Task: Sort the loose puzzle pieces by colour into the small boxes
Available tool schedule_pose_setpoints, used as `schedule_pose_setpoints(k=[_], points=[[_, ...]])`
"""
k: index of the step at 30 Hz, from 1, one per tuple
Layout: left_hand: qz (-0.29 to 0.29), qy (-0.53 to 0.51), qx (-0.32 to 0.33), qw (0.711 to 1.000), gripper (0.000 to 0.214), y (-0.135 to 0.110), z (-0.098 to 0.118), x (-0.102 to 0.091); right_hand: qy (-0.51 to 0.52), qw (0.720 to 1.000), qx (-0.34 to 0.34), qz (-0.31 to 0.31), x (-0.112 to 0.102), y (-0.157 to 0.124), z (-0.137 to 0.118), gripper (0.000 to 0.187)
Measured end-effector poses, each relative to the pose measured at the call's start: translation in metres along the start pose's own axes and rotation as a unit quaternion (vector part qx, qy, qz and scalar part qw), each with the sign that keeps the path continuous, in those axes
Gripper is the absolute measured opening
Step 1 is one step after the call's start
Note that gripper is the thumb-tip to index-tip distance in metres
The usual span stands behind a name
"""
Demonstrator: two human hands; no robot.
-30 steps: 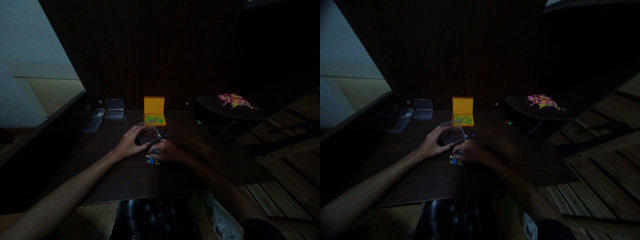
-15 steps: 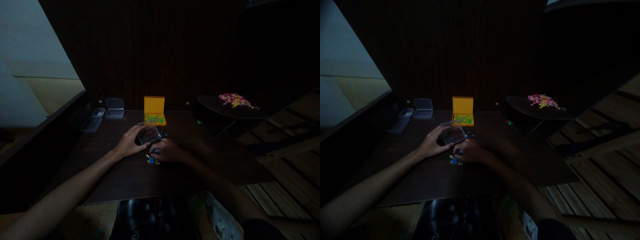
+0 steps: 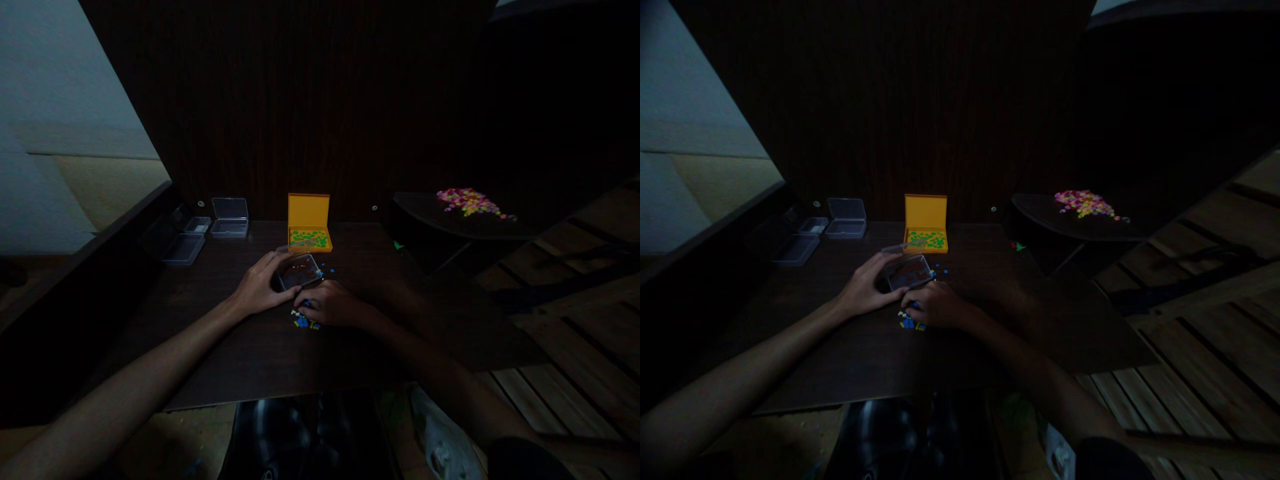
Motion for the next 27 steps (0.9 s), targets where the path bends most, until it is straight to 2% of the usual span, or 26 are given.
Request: schedule_pose_setpoints(k=[10,19,27], points=[[0.008,0.0,-0.005,1.0,0.06,-0.0003,-0.0016,-0.0002,-0.022,1.0,0.005,-0.007,0.001,0.0003,-0.0013,0.023],[0.003,0.003,0.0,1.0,0.058,-0.0001,-0.0012,0.0001,-0.035,0.999,0.013,-0.012,-0.0001,0.0003,0.0002,0.014],[-0.002,0.007,-0.006,1.0,0.061,0.0003,-0.0018,-0.0003,-0.054,0.998,0.03,-0.005,0.0017,-0.0018,0.0066,0.018]])
Point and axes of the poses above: each hand's wrist, its own y-axis towards the middle knuckle, its own x-axis out of the palm, z = x × y, the point moved 10 cm from there along y, towards the middle knuckle, and after that the axes turned 1 degree about z, right-handed, at the moved point
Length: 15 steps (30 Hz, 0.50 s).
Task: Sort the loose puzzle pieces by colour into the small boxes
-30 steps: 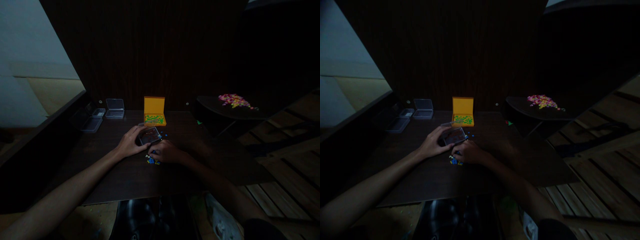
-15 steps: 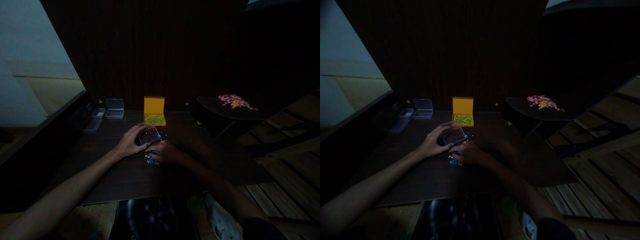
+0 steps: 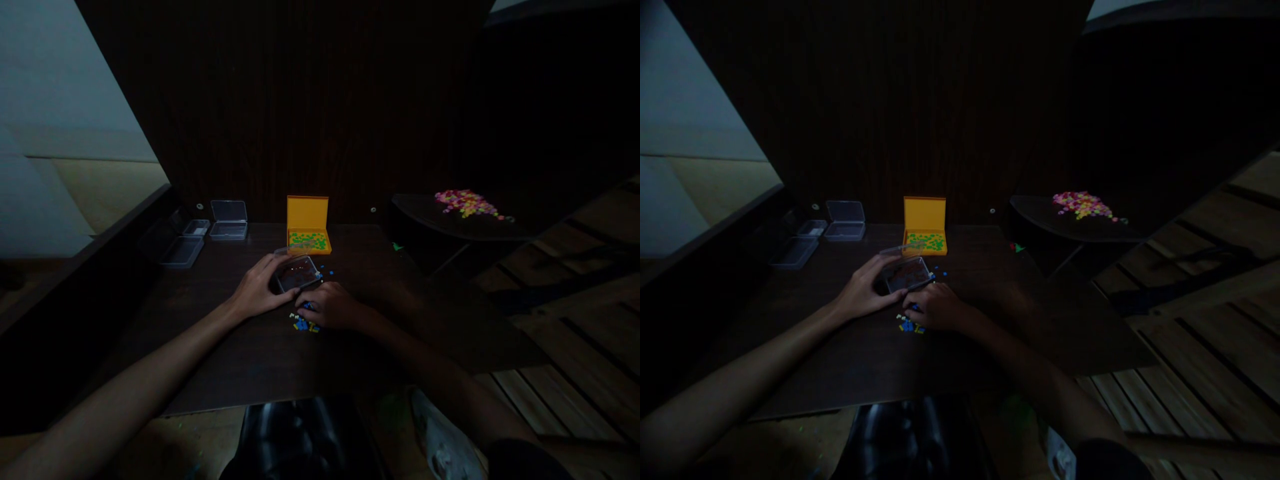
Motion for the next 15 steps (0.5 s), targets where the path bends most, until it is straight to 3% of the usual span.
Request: schedule_pose_setpoints(k=[15], points=[[0.006,-0.005,0.003,1.0,0.059,-0.0004,0.0012,-0.0015,0.01,1.0,0.005,-0.016,-0.0015,0.0002,-0.0053,0.017]])
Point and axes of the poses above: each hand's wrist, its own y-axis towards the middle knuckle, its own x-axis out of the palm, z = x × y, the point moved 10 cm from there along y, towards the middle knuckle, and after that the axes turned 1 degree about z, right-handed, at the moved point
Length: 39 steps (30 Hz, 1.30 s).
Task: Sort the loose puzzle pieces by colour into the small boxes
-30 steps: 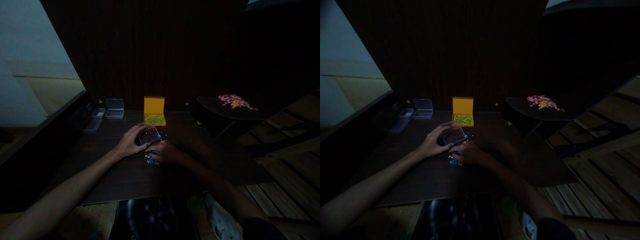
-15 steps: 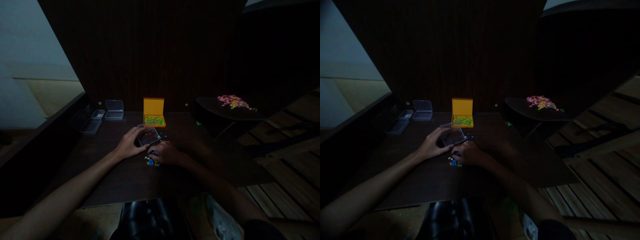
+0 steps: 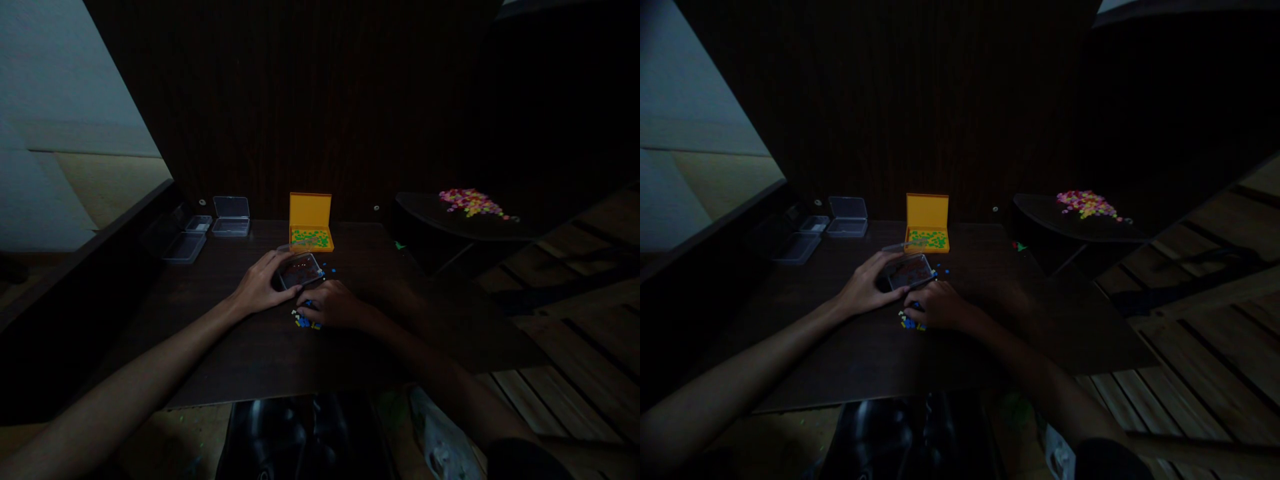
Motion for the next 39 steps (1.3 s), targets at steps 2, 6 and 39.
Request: schedule_pose_setpoints(k=[2,6,39], points=[[0.0,0.001,0.0,1.0,0.06,0.0001,0.0001,-0.0001,-0.002,1.0,0.001,0.006,-0.0008,0.0002,0.0005,0.017],[-0.001,0.003,0.003,1.0,0.06,0.0006,0.0021,-0.0008,-0.003,1.0,0.006,0.023,-0.0025,0.0005,0.0017,0.019],[-0.006,-0.002,0.0,1.0,0.059,0.0005,0.0014,0.0002,-0.024,0.998,0.053,0.036,-0.002,-0.0015,0.0065,0.026]])
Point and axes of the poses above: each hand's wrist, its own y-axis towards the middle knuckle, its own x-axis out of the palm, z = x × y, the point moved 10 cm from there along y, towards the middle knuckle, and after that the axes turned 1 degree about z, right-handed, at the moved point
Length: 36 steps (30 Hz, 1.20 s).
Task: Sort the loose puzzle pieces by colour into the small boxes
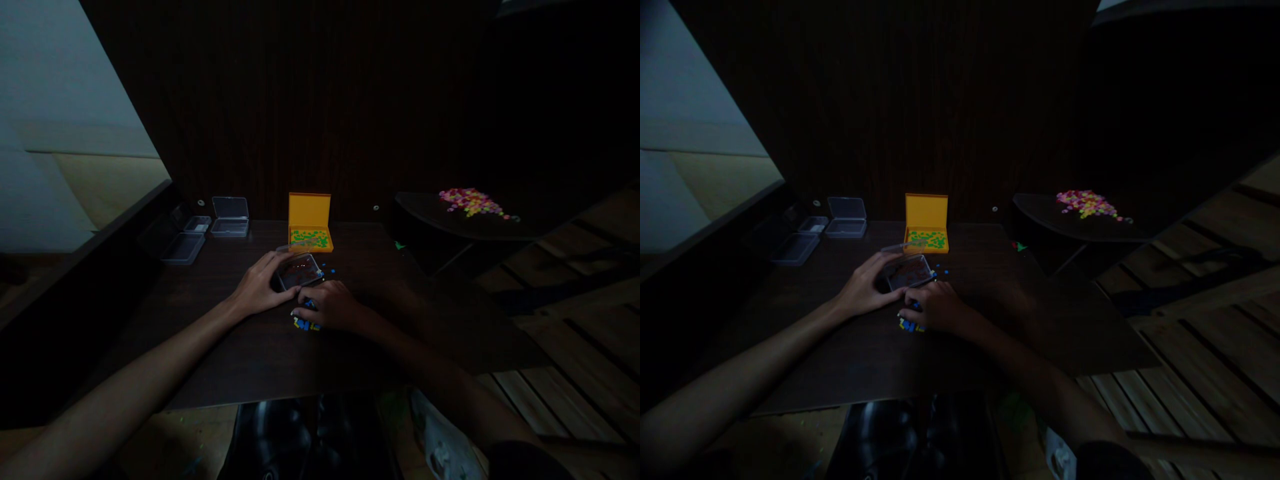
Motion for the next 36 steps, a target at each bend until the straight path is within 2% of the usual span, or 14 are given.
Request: schedule_pose_setpoints(k=[6,23,30,34,36], points=[[0.002,-0.001,0.003,1.0,0.059,0.0,0.0,0.0,-0.016,1.0,0.003,0.008,0.007,0.001,0.005,0.026],[0.001,-0.001,-0.005,1.0,0.062,-0.001,-0.005,0.004,-0.008,0.999,-0.036,0.015,0.01,0.001,0.001,0.019],[0.008,-0.013,-0.017,1.0,0.06,0.001,-0.006,0.003,-0.036,0.998,-0.053,-0.025,0.017,0.001,-0.007,0.021],[0.01,-0.024,-0.035,0.999,0.061,0.001,-0.013,0.003,-0.035,0.997,-0.06,-0.027,0.019,-0.002,-0.009,0.022],[0.01,-0.026,-0.046,0.999,0.061,0.0,-0.015,0.002,-0.017,0.998,-0.058,-0.02,0.014,-0.004,-0.009,0.022]])
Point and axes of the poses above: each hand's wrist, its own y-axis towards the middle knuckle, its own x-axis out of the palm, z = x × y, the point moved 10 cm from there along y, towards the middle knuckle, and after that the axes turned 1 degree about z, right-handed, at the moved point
